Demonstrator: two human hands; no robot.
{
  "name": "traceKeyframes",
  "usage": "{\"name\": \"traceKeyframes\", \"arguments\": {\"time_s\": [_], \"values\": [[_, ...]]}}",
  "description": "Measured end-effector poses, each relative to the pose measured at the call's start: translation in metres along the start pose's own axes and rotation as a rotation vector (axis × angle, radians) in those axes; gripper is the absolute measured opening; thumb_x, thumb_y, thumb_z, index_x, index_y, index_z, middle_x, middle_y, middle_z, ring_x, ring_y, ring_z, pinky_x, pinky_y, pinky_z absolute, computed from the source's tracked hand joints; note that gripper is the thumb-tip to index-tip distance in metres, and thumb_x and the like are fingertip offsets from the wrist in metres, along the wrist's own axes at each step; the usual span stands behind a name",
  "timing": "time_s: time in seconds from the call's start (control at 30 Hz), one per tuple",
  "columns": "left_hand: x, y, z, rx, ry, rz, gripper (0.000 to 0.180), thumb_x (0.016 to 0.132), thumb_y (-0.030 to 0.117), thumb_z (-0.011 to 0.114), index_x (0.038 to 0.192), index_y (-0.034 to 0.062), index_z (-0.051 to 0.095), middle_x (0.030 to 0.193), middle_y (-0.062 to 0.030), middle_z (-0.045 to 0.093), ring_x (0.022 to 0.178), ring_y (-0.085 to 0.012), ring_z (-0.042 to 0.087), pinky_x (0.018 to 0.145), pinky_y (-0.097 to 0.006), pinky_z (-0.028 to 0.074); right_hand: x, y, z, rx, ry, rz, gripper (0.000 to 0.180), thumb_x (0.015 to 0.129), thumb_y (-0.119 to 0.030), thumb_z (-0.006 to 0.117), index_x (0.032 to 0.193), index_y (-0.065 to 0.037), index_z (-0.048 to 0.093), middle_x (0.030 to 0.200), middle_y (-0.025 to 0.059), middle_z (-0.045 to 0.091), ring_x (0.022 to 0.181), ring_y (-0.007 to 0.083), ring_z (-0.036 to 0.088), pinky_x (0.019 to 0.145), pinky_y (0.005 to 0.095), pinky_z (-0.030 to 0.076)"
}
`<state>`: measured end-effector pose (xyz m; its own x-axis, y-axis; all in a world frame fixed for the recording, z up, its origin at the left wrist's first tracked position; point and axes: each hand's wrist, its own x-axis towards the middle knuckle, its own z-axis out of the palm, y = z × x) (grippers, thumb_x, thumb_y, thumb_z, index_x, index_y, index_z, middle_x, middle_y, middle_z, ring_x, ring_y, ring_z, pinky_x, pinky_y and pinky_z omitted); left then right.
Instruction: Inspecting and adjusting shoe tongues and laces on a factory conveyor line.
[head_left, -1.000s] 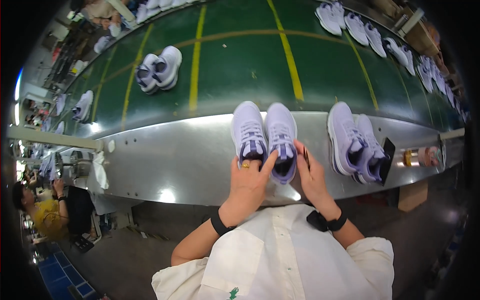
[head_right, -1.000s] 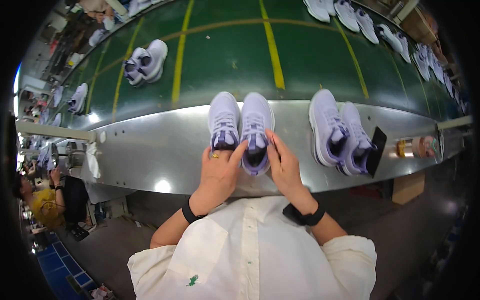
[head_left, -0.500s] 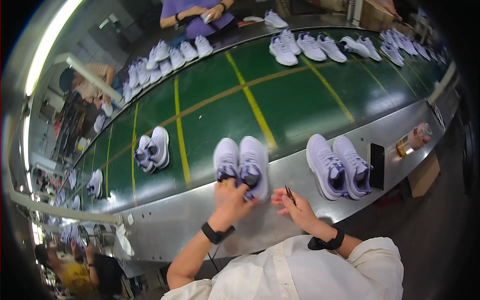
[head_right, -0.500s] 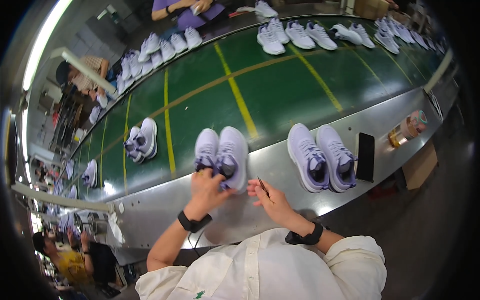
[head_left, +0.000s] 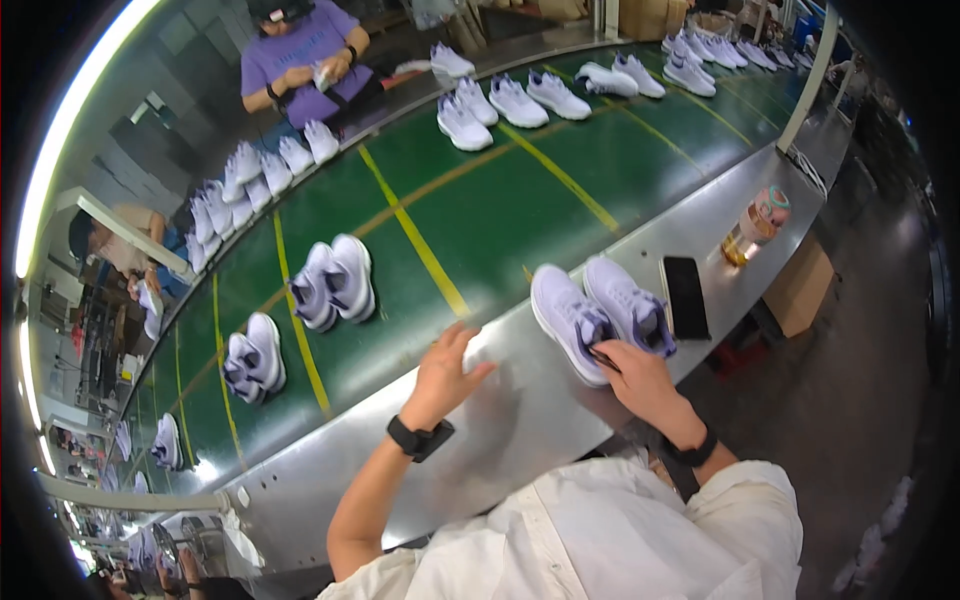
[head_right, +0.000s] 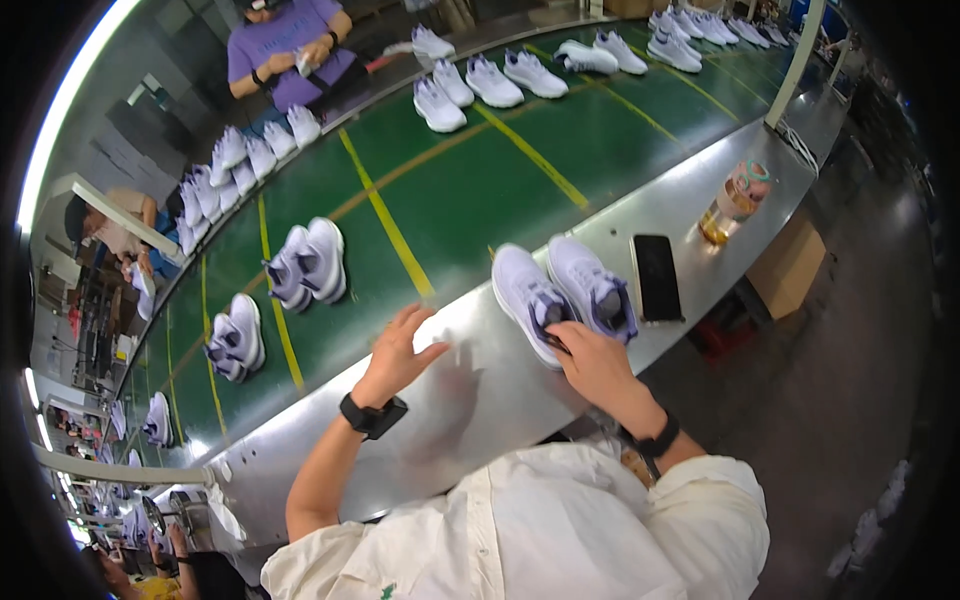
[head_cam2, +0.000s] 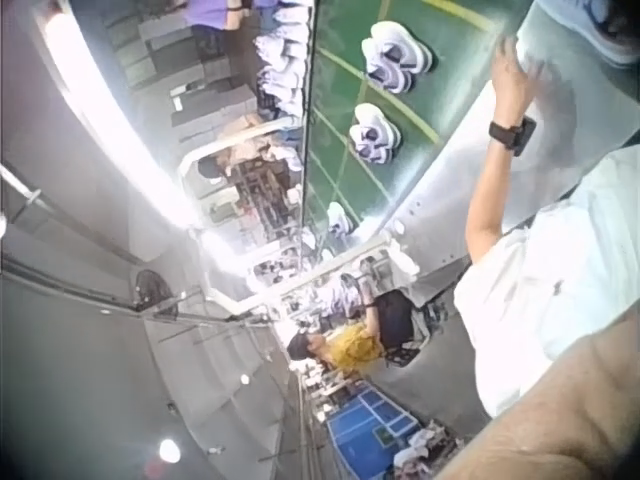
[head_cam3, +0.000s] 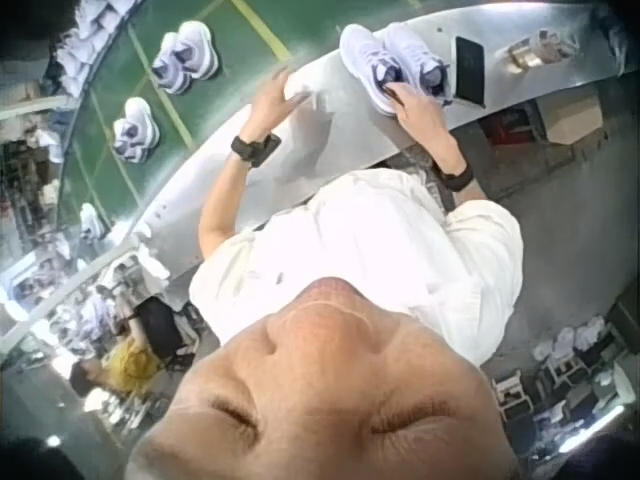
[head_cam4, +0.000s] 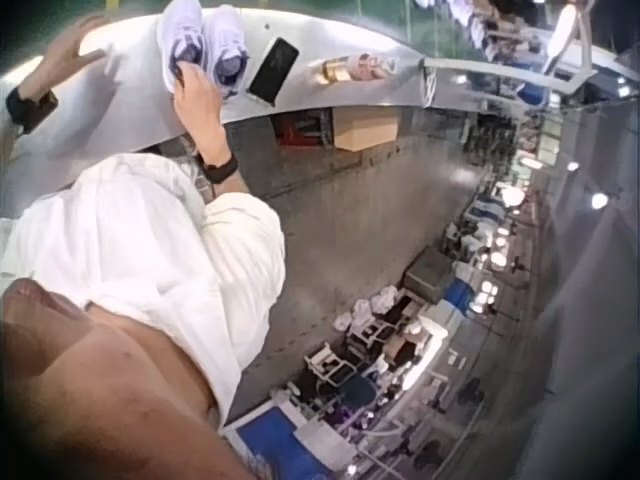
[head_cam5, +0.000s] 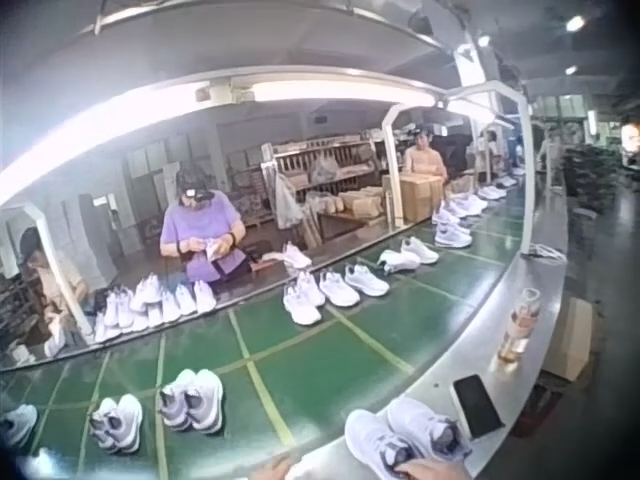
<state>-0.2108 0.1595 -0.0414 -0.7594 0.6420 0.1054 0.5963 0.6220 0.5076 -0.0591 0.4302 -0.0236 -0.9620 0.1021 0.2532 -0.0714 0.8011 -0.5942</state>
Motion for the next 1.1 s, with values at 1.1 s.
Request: {"name": "traceKeyframes", "arguments": {"time_s": [1.1], "values": [[-0.155, 0.065, 0.058, -0.619, 0.523, -0.319, 0.060, 0.071, -0.006, 0.048, 0.131, 0.0008, 0.048, 0.145, -0.0225, 0.040, 0.133, -0.0345, 0.041, 0.109, -0.042, 0.034, -0.035, -0.071, 0.051, 0.744, -0.429, 0.179, 0.029, 0.087, -0.010, 0.070, 0.113, -0.002, 0.063, 0.071, -0.0024, 0.058, 0.059, 0.0037, 0.047, 0.055, 0.0203, 0.040]]}}
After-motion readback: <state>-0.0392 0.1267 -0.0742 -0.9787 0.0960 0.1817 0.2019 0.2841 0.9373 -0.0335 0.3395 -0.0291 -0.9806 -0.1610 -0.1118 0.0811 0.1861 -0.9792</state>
